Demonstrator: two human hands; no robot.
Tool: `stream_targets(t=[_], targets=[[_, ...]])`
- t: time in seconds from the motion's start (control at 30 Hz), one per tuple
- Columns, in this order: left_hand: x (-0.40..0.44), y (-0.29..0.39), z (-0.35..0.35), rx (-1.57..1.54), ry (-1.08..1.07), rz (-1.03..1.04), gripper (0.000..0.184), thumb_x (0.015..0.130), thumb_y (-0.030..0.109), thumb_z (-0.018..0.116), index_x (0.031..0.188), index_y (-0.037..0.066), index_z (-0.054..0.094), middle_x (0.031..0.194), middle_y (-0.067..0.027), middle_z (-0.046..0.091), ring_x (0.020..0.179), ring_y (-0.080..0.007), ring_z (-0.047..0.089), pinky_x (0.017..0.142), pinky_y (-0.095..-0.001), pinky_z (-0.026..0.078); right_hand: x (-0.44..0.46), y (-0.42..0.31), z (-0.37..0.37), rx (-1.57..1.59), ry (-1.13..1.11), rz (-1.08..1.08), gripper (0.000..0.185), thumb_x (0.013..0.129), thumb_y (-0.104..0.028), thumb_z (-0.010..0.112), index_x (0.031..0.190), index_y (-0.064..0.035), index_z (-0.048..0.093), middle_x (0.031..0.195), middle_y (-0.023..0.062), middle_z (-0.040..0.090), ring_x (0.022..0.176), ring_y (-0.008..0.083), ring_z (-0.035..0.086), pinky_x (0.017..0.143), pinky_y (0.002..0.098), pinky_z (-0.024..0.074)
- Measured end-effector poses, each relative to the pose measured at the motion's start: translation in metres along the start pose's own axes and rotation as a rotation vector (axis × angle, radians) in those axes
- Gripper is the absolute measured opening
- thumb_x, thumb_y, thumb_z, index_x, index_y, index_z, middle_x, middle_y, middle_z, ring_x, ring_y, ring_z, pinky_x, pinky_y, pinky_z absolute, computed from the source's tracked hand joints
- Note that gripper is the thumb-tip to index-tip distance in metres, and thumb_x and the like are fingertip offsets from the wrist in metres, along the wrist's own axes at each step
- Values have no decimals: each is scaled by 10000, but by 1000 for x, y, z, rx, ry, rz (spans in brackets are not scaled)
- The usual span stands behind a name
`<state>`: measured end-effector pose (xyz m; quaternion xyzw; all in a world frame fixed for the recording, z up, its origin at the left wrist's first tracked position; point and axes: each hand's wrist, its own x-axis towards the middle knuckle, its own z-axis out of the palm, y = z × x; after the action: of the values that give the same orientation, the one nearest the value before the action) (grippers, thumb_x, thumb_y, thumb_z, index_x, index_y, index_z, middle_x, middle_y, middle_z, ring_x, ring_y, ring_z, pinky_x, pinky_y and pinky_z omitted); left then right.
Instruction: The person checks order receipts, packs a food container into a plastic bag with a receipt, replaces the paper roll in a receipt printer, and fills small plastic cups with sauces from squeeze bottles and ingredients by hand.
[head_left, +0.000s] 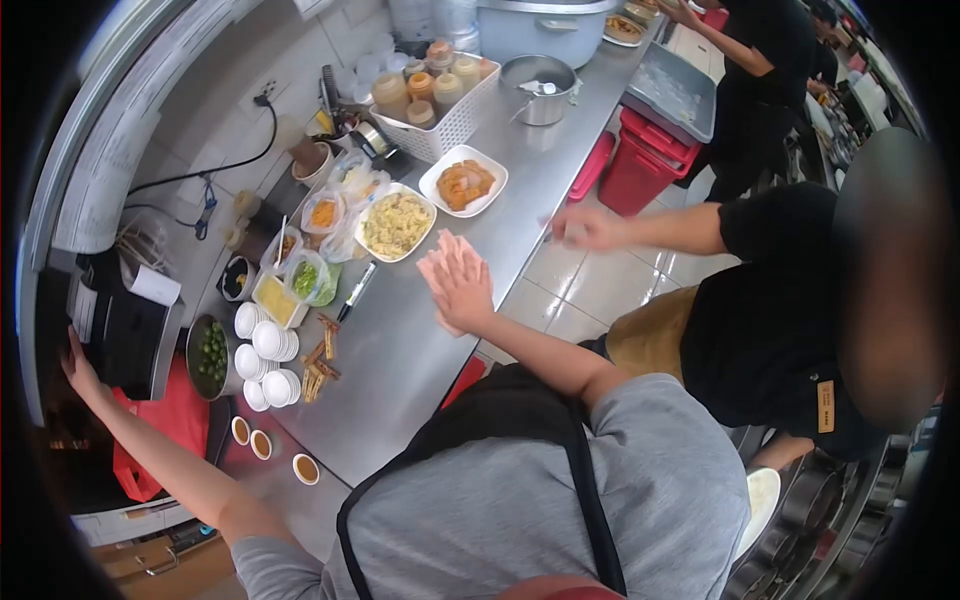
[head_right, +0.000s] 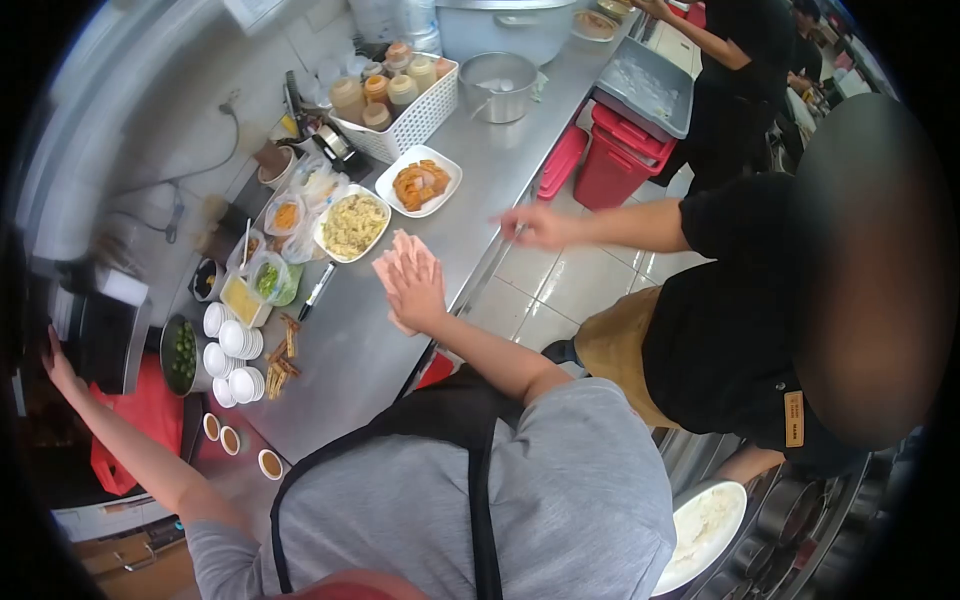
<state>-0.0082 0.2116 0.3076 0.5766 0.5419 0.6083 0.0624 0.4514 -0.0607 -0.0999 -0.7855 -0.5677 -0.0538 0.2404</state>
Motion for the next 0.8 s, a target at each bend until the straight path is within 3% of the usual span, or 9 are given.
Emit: stream_targets(t=[0.07, 0.23, 0.5, 0.63, 0.7, 0.73, 0.8], targets=[[5, 1, 0, -171, -52, -73, 688, 723, 266, 704, 1245, -58, 394, 1241, -159, 450, 1127, -224, 439, 955, -332, 335, -2, 2, -1, 66, -62, -4, 571, 795, -391, 481, 1287, -116, 391, 1364, 169, 287, 1256, 413, 214, 979, 614, 134], [25, -31, -11, -281, -33, -57, 524, 730, 79, 676, 1181, -72, 454, 1169, -161, 496, 1068, -223, 481, 915, -300, 383, 2, 3, 3, 84, -48, -27, 555, 789, -385, 492, 1265, -110, 419, 1352, 166, 307, 1251, 417, 221, 969, 618, 144], [41, -62, -34, -428, 27, 46, 383, 758, -66, 593, 1113, -130, 464, 1101, -227, 495, 991, -245, 523, 909, -313, 447, 2, 1, 1, 122, -11, -43, 528, 773, -382, 524, 1235, -136, 452, 1338, 146, 325, 1246, 397, 236, 958, 622, 168], [8, -42, -28, -566, 32, 144, 381, 752, -8, 639, 1074, -132, 478, 1067, -207, 534, 943, -231, 549, 862, -292, 456, 4, 0, -1, 108, -20, -46, 531, 771, -386, 530, 1234, -140, 451, 1337, 148, 325, 1245, 399, 235, 957, 624, 165], [-50, 5, -8, -153, 245, 263, 401, 734, 62, 690, 1031, -116, 486, 1008, -177, 580, 904, -205, 566, 809, -272, 452, 5, -2, -4, 109, -33, -47, 531, 772, -389, 531, 1234, -140, 451, 1337, 149, 325, 1245, 399, 235, 957, 626, 163], [-76, 17, -1, -121, 254, 257, 409, 719, 112, 719, 994, -83, 487, 969, -155, 606, 868, -183, 576, 769, -262, 445, 6, -2, -5, 131, -45, -36, 540, 771, -407, 531, 1232, -137, 451, 1338, 153, 322, 1244, 406, 230, 954, 632, 159], [-134, 22, 17, -218, 165, 308, 285, 744, 69, 686, 928, -22, 488, 909, -118, 584, 836, -174, 553, 758, -274, 443, 7, -7, -13, 149, -59, -24, 550, 771, -426, 530, 1230, -134, 451, 1340, 156, 319, 1243, 412, 225, 951, 638, 154]])
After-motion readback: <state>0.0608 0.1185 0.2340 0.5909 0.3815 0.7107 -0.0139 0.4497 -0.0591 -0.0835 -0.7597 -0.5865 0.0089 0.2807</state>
